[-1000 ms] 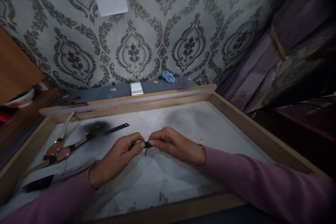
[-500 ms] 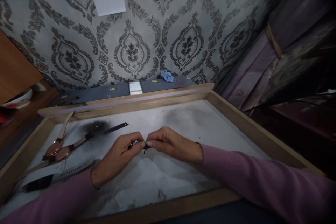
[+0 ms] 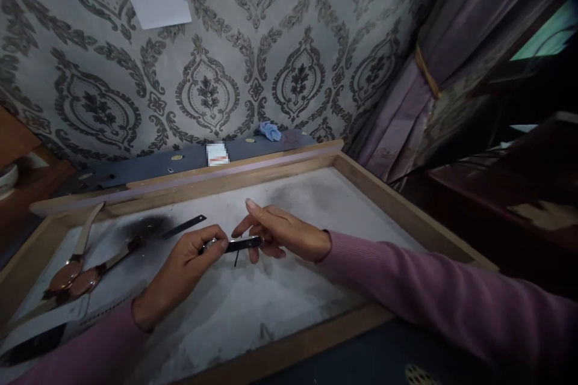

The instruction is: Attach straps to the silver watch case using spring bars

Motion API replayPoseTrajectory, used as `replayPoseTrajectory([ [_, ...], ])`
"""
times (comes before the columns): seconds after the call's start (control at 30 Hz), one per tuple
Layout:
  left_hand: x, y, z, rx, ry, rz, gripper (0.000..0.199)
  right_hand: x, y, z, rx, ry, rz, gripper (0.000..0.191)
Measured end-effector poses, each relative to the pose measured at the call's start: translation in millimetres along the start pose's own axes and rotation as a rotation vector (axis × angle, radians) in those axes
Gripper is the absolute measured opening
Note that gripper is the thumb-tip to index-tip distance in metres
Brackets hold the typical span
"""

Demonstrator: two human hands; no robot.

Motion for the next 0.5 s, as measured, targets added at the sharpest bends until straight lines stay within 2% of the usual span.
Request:
replayPoseTrajectory([
  [0.13,-2.1,4.7,-1.2,-0.041,0.003,0.001,0.030,-1.8,4.0,2.0,-0.016,-0.020,0.055,0.063],
  [0.37,-2.2,11.6,-0.6,-0.088,-0.003,-0.010,0.032,-3.2,7.1,4.7,0.028,-0.014,0.150,0.042],
  [0.5,-1.4,12.7,-0.7,-0.092,-0.002,-0.016,0.031,-3.6,7.4,5.0,0.040,-0.008,0.142,0.039],
])
Point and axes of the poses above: each hand's wrist, its own z-axis towards the middle knuckle, its own y-axis out of the back of the hand, x = y × z, the point moved 1 cm from there along z, towards the middle knuckle
